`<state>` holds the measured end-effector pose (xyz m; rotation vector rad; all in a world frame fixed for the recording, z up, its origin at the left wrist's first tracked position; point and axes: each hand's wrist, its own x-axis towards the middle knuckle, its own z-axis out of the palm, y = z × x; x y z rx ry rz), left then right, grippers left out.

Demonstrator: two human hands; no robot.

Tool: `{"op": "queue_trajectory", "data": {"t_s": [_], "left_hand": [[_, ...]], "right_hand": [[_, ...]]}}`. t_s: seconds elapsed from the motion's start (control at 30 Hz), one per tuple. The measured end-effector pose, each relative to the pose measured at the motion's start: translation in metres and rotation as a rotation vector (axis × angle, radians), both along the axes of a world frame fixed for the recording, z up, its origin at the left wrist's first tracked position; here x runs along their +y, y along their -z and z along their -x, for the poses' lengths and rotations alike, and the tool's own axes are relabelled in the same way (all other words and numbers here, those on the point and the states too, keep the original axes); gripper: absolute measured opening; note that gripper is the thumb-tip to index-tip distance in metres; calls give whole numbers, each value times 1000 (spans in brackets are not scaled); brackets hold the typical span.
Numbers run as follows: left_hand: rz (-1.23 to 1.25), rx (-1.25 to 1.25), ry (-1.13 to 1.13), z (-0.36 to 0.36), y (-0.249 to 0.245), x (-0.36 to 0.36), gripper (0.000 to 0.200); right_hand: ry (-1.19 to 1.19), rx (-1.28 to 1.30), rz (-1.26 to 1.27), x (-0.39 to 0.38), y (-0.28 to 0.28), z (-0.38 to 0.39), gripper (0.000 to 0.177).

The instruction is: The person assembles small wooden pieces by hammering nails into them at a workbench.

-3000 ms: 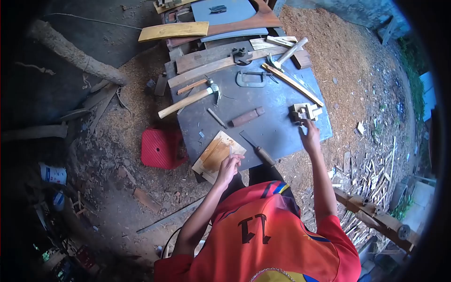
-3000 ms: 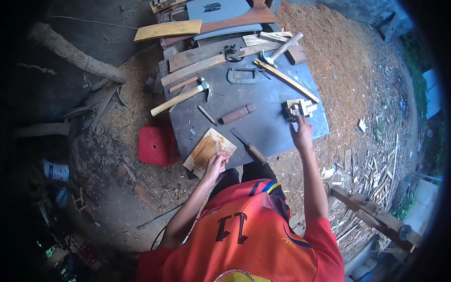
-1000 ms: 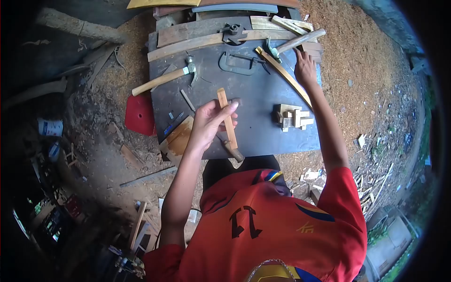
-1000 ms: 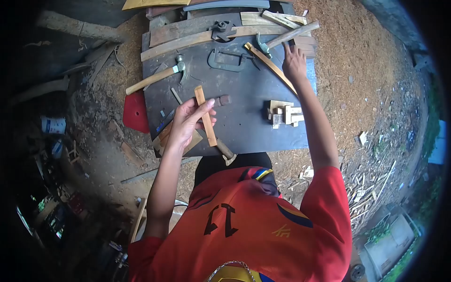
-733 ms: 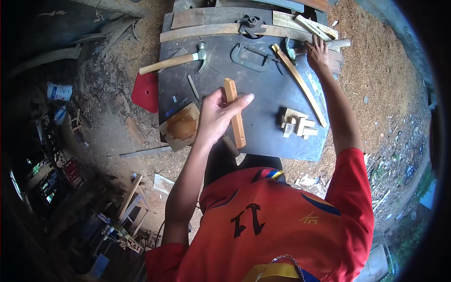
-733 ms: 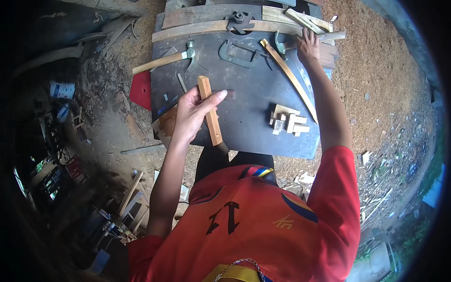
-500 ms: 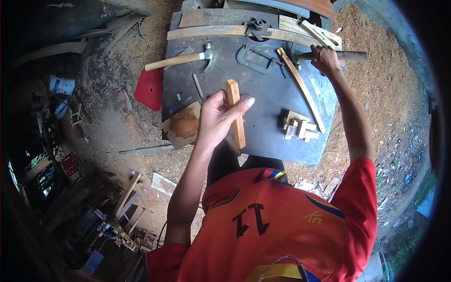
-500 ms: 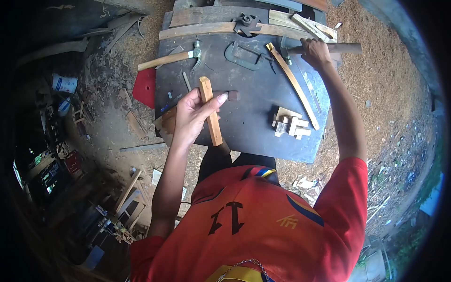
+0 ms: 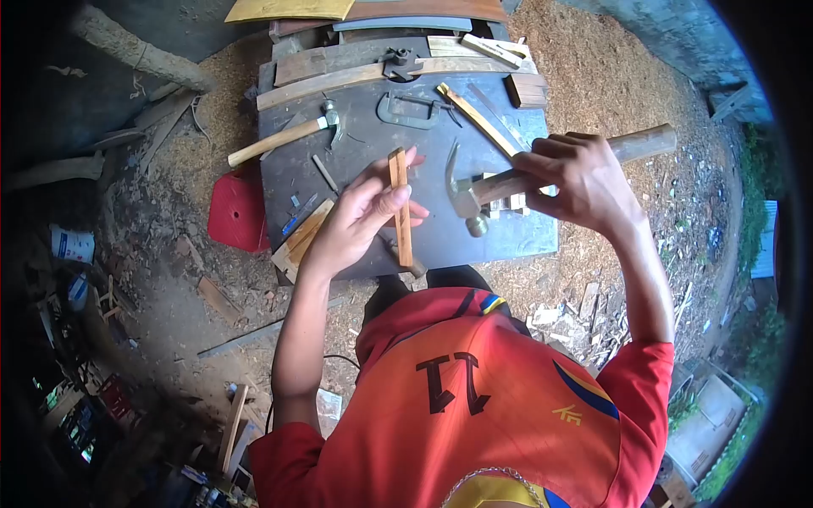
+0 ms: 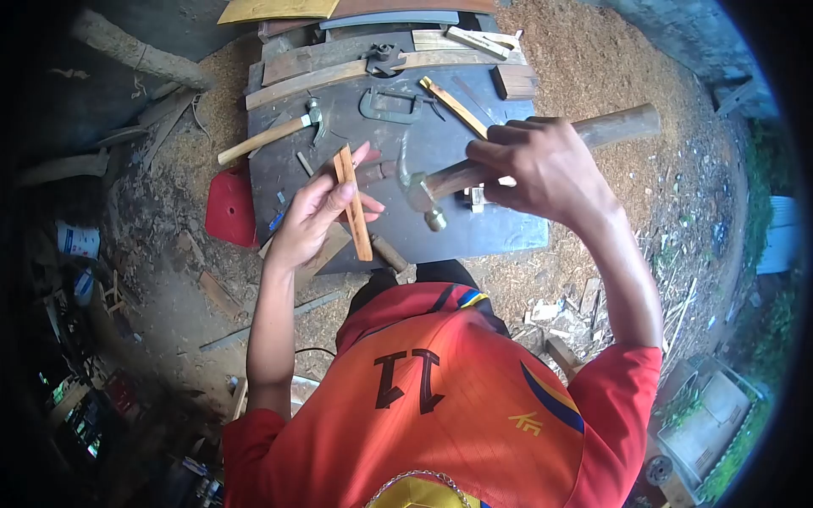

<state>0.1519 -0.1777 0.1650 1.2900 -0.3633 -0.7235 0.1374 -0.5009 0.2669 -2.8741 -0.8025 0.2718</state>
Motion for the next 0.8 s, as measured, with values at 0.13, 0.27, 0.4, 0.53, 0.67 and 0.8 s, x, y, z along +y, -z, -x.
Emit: {"op": "queue_trajectory", "data": {"t_s": [0.13,0.27,0.4,0.53,0.67,0.8], "left_hand": [[1,-133,68,10,-16,18,56],[3,-106,71,20,-36,35,43],[22,-114,47,32,-33,48,47],[32,-85,40,43,-30,61,49],[-26,-193,35,46,-15,72,49],[-87,-40,81,55,-25,78,48]], "right_hand": [[-120,-102,-16,42,-11,28,34],[-94,-95,-49,67,-18,46,38],[-37,-62,-99,84,-24,58,37],[38,-72,-126,99,-28,73,35],[106,-125,-135,107,-23,86,32],[129,-219,-96,107,-27,91,32]]}}
